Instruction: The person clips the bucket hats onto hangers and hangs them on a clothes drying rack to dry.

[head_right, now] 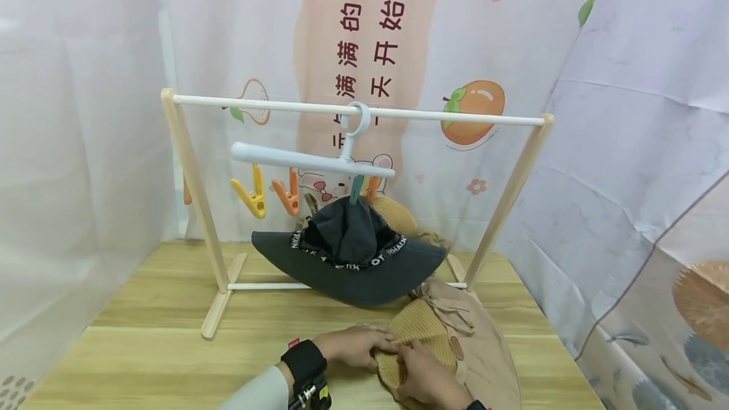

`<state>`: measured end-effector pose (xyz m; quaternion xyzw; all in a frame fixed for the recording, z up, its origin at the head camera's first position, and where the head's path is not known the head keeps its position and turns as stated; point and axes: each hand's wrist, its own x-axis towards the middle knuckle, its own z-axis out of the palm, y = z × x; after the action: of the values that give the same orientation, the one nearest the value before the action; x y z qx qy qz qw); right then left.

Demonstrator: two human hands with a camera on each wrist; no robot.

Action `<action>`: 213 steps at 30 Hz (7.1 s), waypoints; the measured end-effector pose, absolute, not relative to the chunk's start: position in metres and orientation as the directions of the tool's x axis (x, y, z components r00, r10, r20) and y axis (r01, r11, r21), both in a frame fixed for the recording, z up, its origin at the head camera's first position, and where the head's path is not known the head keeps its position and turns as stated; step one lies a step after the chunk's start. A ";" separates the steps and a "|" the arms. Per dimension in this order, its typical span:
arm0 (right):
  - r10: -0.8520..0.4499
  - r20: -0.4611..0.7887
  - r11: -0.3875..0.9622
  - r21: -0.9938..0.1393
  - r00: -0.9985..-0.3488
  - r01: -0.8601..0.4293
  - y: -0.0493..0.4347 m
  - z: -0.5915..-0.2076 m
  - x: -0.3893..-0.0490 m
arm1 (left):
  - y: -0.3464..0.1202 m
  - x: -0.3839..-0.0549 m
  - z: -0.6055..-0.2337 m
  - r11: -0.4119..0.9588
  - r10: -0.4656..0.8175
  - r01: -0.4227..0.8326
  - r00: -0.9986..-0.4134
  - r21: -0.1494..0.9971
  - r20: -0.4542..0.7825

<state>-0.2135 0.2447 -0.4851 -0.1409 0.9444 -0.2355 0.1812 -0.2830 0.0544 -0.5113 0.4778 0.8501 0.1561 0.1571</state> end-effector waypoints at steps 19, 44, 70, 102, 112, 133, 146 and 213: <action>-0.359 -0.243 0.845 -0.494 -0.901 -0.203 0.246 -0.478 -0.215 | 0.055 -0.283 -0.507 0.525 0.837 0.709 -0.531 0.471 -0.132; -0.362 -0.258 0.854 -0.478 -0.896 -0.207 0.246 -0.477 -0.212 | 0.054 -0.277 -0.503 0.536 0.830 0.689 -0.535 0.488 -0.156; -0.323 -0.251 0.878 -0.438 -0.913 -0.191 0.244 -0.470 -0.212 | 0.057 -0.281 -0.500 0.528 0.839 0.716 -0.522 0.457 -0.152; -0.342 -0.253 0.876 -0.434 -0.905 -0.210 0.241 -0.469 -0.211 | 0.054 -0.280 -0.504 0.514 0.838 0.700 -0.534 0.496 -0.114; -0.348 -0.237 0.878 -0.421 -0.907 -0.227 0.239 -0.473 -0.209 | 0.054 -0.279 -0.506 0.511 0.844 0.711 -0.521 0.483 -0.127; -0.333 -0.242 0.898 -0.376 -0.911 -0.228 0.231 -0.477 -0.204 | 0.049 -0.276 -0.508 0.529 0.835 0.704 -0.532 0.474 -0.141; -0.458 -0.170 0.844 -0.390 -0.873 -0.367 0.237 -0.464 -0.211 | 0.055 -0.281 -0.503 0.512 0.849 0.767 -0.520 0.386 -0.090; -0.594 -0.217 0.466 -0.877 -0.774 -0.112 0.242 -0.369 -0.184 | 0.010 -0.255 -0.457 0.065 0.688 0.416 -0.677 0.907 0.261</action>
<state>-0.1839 0.2417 -0.3686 -0.2163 0.8168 -0.4690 0.2570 -0.2550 0.0102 -0.4572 0.3837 0.7199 0.5657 0.1203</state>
